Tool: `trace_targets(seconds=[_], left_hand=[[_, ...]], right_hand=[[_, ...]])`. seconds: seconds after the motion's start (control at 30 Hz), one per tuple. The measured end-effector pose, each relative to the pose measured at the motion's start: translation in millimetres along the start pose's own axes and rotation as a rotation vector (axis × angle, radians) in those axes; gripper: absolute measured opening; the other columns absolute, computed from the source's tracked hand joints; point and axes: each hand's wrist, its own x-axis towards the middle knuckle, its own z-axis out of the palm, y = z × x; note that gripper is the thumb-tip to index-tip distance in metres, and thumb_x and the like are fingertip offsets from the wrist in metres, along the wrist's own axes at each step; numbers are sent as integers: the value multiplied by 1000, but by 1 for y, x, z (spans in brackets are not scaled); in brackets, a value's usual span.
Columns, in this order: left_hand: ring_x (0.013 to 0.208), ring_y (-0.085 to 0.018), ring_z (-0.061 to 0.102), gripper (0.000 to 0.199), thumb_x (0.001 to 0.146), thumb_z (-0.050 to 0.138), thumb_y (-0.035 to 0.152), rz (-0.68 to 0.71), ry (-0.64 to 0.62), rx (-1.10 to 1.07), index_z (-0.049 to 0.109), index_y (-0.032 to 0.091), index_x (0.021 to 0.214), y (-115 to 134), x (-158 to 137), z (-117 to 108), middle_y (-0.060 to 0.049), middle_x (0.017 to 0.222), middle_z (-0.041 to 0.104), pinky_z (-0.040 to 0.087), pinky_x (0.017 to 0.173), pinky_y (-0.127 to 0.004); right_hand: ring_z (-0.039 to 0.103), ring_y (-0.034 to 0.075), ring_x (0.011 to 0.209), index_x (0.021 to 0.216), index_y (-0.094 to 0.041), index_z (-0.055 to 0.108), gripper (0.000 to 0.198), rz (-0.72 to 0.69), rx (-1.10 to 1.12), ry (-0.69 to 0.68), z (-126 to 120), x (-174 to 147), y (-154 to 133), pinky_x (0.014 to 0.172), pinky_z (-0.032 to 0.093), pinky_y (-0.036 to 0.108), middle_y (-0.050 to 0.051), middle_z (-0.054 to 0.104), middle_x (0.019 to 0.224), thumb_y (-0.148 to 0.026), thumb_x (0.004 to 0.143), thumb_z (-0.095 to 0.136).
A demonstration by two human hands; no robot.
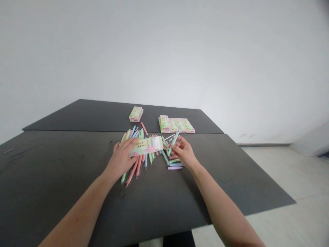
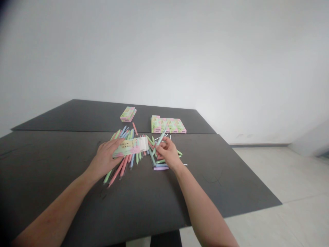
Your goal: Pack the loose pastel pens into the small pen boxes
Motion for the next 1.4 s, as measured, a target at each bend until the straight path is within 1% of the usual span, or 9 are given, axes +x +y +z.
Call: trace_targets(seconds=[0.1, 0.2, 0.37, 0.5, 0.67, 0.87, 0.97, 1.23, 1.4], left_hand=[[129, -30, 46, 58, 81, 53, 27, 11, 9, -12, 44, 19, 137, 2, 0, -1, -12, 138, 54, 33, 105, -49], [127, -30, 48, 56, 80, 53, 27, 28, 20, -29, 46, 18, 135, 5, 0, -3, -13, 136, 56, 33, 105, -49], [125, -30, 50, 54, 80, 54, 27, 45, 45, -52, 47, 18, 133, 11, 1, -4, -13, 134, 57, 33, 106, -49], [124, -30, 50, 54, 80, 57, 28, 60, 68, -63, 48, 18, 132, 12, 1, -3, -13, 132, 58, 33, 106, -48], [123, -29, 50, 54, 80, 57, 27, 58, 81, -68, 47, 19, 133, 11, 0, -2, -12, 133, 57, 34, 106, -48], [124, -29, 49, 55, 81, 57, 27, 66, 76, -74, 47, 20, 134, 12, 0, 0, -12, 133, 57, 32, 108, -49], [125, -30, 49, 57, 80, 56, 26, 70, 61, -79, 45, 20, 136, 13, -1, 0, -13, 134, 56, 31, 108, -52], [126, -30, 49, 57, 80, 56, 27, 51, 45, -87, 46, 21, 136, 15, 0, -1, -12, 135, 56, 31, 108, -52], [125, -30, 49, 56, 80, 56, 27, 48, 54, -73, 47, 20, 135, 14, 0, 0, -12, 135, 56, 32, 107, -50]], right_hand=[[61, 9, 57, 102, -24, 45, 41, -113, -107, 48, 8, -3, -1, 48, 50, 19, -2, 70, 85, -33, 74, 74], [67, 14, 66, 98, -25, 40, 34, -183, -196, 141, 18, -9, -6, 48, 51, 21, 0, 69, 89, -35, 80, 68], [70, 16, 74, 96, -23, 46, 21, -302, -281, 155, 31, -16, -8, 58, 56, 26, 5, 69, 96, -37, 88, 60], [69, 18, 74, 97, -20, 57, 24, -235, -411, 120, 33, -17, -6, 57, 55, 26, 7, 71, 89, -42, 89, 58], [67, 18, 65, 93, -19, 60, 33, -126, -342, 124, 35, -15, -8, 51, 52, 26, 6, 72, 83, -50, 82, 63], [58, 13, 56, 88, -17, 66, 36, -57, -324, 92, 32, -8, -1, 51, 48, 25, 1, 64, 66, -48, 72, 71], [57, 13, 56, 89, -17, 65, 37, -15, -314, 74, 30, -7, 0, 51, 46, 25, -1, 62, 64, -50, 72, 70], [61, 14, 57, 108, -24, 49, 35, 91, -250, 89, 21, -7, 1, 46, 40, 22, -2, 66, 70, -52, 87, 48], [60, 12, 55, 102, -21, 50, 31, 57, -298, 104, 22, -7, 0, 45, 40, 20, 0, 69, 74, -45, 83, 57]])
